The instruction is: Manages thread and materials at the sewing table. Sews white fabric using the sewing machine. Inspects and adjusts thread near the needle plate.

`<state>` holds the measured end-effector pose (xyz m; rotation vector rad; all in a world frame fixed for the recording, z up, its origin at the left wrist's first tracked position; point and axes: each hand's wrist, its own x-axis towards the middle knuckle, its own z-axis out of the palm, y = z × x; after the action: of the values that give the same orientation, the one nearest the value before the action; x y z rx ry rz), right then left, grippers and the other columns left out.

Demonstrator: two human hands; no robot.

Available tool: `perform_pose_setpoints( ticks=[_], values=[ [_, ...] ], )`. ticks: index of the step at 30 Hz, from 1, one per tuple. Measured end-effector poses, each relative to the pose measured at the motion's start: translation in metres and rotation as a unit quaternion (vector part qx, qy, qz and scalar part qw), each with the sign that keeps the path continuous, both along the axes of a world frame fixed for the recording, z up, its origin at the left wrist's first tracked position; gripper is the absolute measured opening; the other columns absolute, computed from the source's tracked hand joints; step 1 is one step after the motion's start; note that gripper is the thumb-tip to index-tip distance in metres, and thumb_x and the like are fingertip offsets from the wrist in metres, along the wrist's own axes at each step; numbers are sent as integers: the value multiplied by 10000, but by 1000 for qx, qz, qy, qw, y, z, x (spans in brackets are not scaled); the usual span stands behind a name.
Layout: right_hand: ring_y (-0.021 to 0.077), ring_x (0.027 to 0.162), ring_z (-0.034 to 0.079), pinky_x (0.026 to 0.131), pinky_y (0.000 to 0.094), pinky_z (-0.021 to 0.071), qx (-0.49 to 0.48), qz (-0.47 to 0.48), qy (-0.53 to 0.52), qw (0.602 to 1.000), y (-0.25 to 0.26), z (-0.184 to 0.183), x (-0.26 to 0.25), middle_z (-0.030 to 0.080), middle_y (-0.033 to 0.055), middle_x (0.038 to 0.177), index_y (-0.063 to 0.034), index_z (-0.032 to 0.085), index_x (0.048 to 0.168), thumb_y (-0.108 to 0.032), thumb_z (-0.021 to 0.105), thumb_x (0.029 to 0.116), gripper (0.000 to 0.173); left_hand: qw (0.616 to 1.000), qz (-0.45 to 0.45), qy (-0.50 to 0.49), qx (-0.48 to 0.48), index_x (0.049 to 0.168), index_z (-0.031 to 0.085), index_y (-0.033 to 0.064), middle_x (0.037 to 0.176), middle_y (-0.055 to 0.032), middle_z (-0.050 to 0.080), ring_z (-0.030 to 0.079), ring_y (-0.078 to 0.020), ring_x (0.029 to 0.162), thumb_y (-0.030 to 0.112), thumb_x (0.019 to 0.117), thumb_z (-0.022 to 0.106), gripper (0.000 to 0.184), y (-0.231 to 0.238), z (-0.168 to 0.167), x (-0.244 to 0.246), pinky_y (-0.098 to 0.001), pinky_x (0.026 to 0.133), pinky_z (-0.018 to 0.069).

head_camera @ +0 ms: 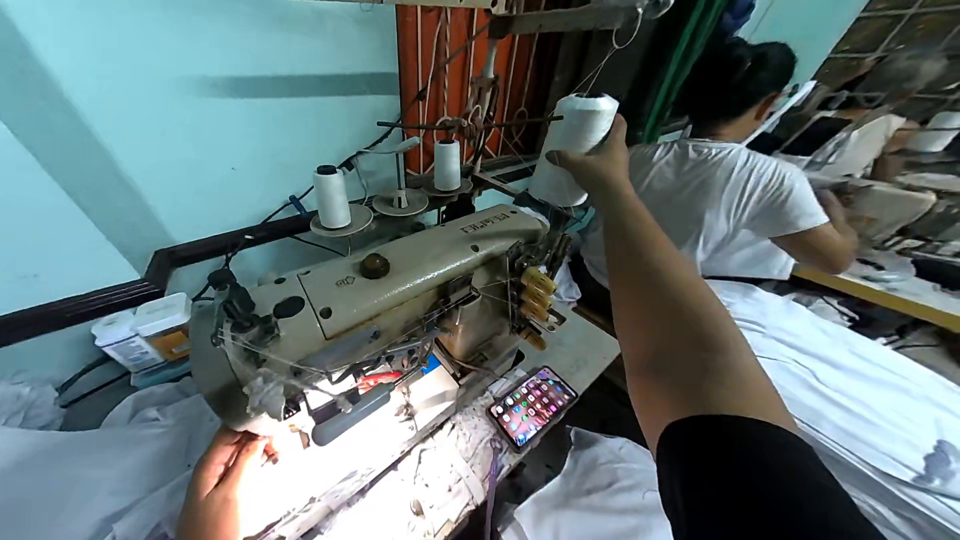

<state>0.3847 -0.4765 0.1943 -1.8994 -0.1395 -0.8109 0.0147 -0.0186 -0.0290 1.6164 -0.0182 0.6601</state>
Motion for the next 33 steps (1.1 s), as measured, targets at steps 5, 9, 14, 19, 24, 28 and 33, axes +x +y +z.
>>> perform_pose_setpoints(
  ticks=[5, 9, 14, 19, 24, 28, 33],
  values=[
    [293, 1241, 611, 1035, 487, 527, 16, 40, -14, 999, 1, -12, 12, 554, 221, 1404, -65, 236, 1575, -322, 931, 681, 1161, 1000, -2, -14, 7, 1093, 641, 167, 868, 84, 692, 651, -36, 739, 65, 1016, 454, 227, 1, -1, 1, -207, 688, 570],
    [291, 1252, 604, 1036, 485, 525, 9, 58, -7, 998, 3, -17, 14, 540, 219, 1424, -91, 203, 1591, -312, 924, 694, 1172, 1000, -7, -20, 4, 1096, 641, 159, 869, 73, 687, 646, -41, 734, 71, 1020, 459, 216, 2, -2, 1, -210, 681, 567],
    [296, 1294, 574, 1069, 485, 504, 6, 73, 1, 997, -3, -16, 9, 508, 232, 1457, -64, 204, 1591, -304, 922, 719, 1154, 1000, 0, -14, 9, 1079, 645, 157, 867, 77, 694, 651, -38, 743, 66, 1021, 459, 215, 0, -1, 0, -207, 689, 568],
    [316, 1278, 587, 1049, 515, 515, 7, 53, 13, 998, 0, -21, 9, 522, 230, 1446, -104, 181, 1599, -280, 939, 691, 1195, 999, 22, -8, 34, 1067, 640, 123, 862, 86, 686, 644, -19, 731, 54, 1006, 479, 185, -3, -1, 0, -197, 680, 564],
    [378, 1244, 603, 1037, 575, 505, 0, 7, 22, 1000, 3, -13, 3, 574, 263, 1374, -57, 281, 1561, -261, 939, 688, 1112, 999, 28, 5, 45, 1056, 625, 114, 855, 103, 681, 647, -10, 729, 32, 999, 476, 180, -4, 1, -1, -208, 690, 574],
    [384, 1230, 612, 1018, 588, 512, -4, -10, 18, 1000, -1, -10, 6, 584, 258, 1361, -74, 276, 1564, -245, 932, 688, 1108, 999, 21, 6, 47, 1067, 605, 79, 876, 89, 674, 642, -17, 741, 3, 998, 469, 170, -4, 1, -2, -221, 703, 573],
    [383, 1271, 587, 1044, 580, 492, -20, -27, 19, 999, -9, -19, 14, 548, 256, 1418, -89, 238, 1588, -295, 924, 708, 1134, 998, 29, -7, 51, 1035, 632, 129, 860, 104, 685, 649, -9, 736, 30, 991, 473, 192, -3, -1, -1, -198, 690, 573]
  ],
)
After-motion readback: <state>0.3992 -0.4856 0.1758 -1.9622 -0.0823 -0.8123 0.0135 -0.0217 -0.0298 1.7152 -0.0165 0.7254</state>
